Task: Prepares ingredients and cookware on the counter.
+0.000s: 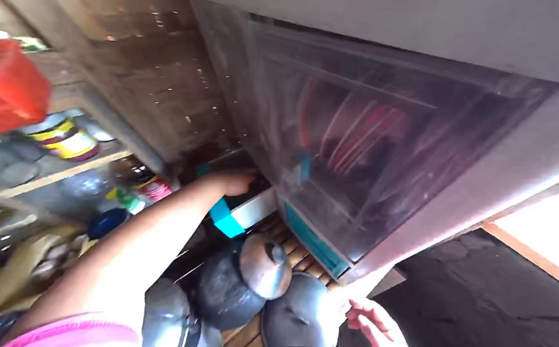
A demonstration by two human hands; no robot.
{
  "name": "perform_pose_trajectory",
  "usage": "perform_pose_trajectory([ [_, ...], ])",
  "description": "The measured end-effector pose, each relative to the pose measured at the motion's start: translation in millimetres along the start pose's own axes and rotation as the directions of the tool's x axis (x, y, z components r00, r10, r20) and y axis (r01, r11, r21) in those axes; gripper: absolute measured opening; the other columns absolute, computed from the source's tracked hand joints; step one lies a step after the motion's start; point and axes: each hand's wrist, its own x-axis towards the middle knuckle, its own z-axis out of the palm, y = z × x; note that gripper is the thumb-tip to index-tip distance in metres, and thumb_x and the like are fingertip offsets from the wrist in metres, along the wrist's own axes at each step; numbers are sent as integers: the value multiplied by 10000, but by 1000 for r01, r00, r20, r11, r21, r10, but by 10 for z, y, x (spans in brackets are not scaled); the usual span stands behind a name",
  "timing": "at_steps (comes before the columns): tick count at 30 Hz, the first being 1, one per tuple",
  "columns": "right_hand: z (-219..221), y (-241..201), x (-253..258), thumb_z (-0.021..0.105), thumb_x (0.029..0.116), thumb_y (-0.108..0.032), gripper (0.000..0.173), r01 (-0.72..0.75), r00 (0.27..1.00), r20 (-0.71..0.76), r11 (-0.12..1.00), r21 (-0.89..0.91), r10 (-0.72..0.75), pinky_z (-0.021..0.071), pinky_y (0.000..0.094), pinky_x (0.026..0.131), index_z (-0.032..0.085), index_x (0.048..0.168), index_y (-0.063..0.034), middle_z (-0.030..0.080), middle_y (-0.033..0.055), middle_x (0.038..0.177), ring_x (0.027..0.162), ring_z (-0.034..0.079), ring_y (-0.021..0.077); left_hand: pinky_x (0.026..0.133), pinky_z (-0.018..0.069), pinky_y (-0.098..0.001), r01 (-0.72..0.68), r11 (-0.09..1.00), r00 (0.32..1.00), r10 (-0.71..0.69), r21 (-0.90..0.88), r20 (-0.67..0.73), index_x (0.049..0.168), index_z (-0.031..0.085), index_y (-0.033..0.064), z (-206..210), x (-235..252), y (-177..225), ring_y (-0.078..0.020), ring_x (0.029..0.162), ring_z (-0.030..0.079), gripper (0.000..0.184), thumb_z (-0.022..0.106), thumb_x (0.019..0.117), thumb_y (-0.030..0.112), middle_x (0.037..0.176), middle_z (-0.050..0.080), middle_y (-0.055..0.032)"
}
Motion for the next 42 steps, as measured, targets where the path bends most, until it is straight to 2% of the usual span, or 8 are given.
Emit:
perform_pose_trajectory([
  [4,238,-112,206,596,1004,-67,231,76,986,154,996,-52,-67,617,324,885,728,1181,-137,760,-19,1089,977,727,109,1168,367,-555,-95,989,974,69,-116,-216,1316,662,27,-393,-609,-97,-357,1385,488,328,621,1005,125,1466,544,-179],
  [9,846,-398,900,679,977,-216,361,532,827,382,793,-296,-411,605,323,928,660,1306,-68,697,75,1246,1107,683,124,1017,510,-453,-128,918,834,-104,-374,-541,1049,757,24,-658,-1505,139,-243,1129,641,137,715,939,93,1187,685,-142],
  [12,1414,-610,1260,755,895,-350,990,429,864,401,864,-264,-306,509,397,1114,206,1579,109,378,280,1592,1432,487,259,837,595,-352,-207,825,795,-172,-526,-582,1047,756,50,-537,-1841,473,-159,932,674,165,766,884,67,1092,681,-96],
  [14,1706,-575,1363,824,799,-273,1193,152,908,402,987,-61,-115,494,383,1130,12,1621,27,354,201,1618,1435,476,212,780,608,-322,-283,753,814,-139,-594,-563,1039,747,54,-331,-1951,688,-134,872,679,171,751,872,21,1051,687,-72],
  [17,1904,-392,1188,718,831,31,775,-194,920,383,942,273,79,597,400,970,295,1480,2,664,155,1247,1111,694,212,826,598,-278,-295,596,900,-89,-747,-426,1131,703,29,9,-1952,845,-88,906,691,241,711,890,21,1065,714,-55],
  [20,1731,-191,912,625,883,59,421,-400,877,408,856,328,254,630,434,870,506,1286,32,742,154,1066,958,744,238,989,554,-390,-111,491,925,-267,-864,-270,1392,567,81,218,-1824,742,-204,1177,639,496,724,931,176,1356,608,-133],
  [26,1020,87,542,715,808,51,491,-514,801,478,824,240,361,621,435,902,550,1265,-19,766,107,1064,977,749,213,1137,392,-579,100,-24,673,-735,-995,86,1574,329,97,495,-1187,203,-356,1453,395,743,527,1024,556,1591,377,-197],
  [42,318,-10,393,753,817,68,450,-350,869,418,925,145,264,598,347,955,634,1221,-93,772,-6,1093,1013,731,112,1084,408,-633,-84,-248,815,-574,-965,76,1549,392,163,264,-146,904,-374,1398,440,949,353,902,855,1545,437,-194],
])
